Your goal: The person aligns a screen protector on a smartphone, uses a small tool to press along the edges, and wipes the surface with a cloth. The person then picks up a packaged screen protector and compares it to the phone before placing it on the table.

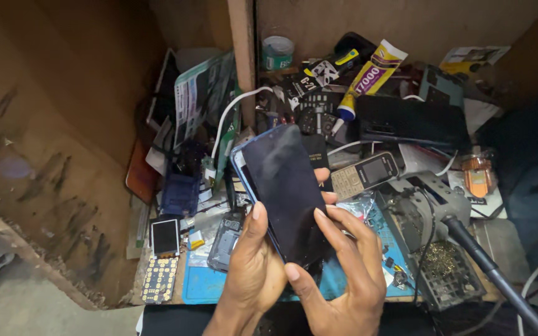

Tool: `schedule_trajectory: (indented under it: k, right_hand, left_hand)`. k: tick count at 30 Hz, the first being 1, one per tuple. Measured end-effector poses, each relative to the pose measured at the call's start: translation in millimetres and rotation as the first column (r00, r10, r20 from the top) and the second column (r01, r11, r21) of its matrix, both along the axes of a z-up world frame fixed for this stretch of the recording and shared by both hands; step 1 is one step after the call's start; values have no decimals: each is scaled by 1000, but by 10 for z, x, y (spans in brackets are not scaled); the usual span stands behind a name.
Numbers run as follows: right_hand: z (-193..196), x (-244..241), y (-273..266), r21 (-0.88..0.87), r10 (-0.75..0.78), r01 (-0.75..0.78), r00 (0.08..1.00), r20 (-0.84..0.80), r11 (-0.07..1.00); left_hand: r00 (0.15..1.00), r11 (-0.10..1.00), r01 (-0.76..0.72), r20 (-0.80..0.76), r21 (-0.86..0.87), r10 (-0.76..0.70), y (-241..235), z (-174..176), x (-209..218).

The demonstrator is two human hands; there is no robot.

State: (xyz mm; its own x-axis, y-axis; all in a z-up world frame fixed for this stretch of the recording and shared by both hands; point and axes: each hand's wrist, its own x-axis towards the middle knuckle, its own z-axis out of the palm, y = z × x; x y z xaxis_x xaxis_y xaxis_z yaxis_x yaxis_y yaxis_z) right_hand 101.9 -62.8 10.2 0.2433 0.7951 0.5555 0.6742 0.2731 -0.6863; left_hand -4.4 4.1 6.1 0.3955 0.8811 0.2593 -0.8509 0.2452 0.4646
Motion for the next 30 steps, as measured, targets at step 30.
schedule_trajectory:
  k: [30]
  right_hand:
    - [52,311,-200,128,26,14,950,-310,992]
  left_hand:
    - [998,987,-17,58,157,8,44,29,-337]
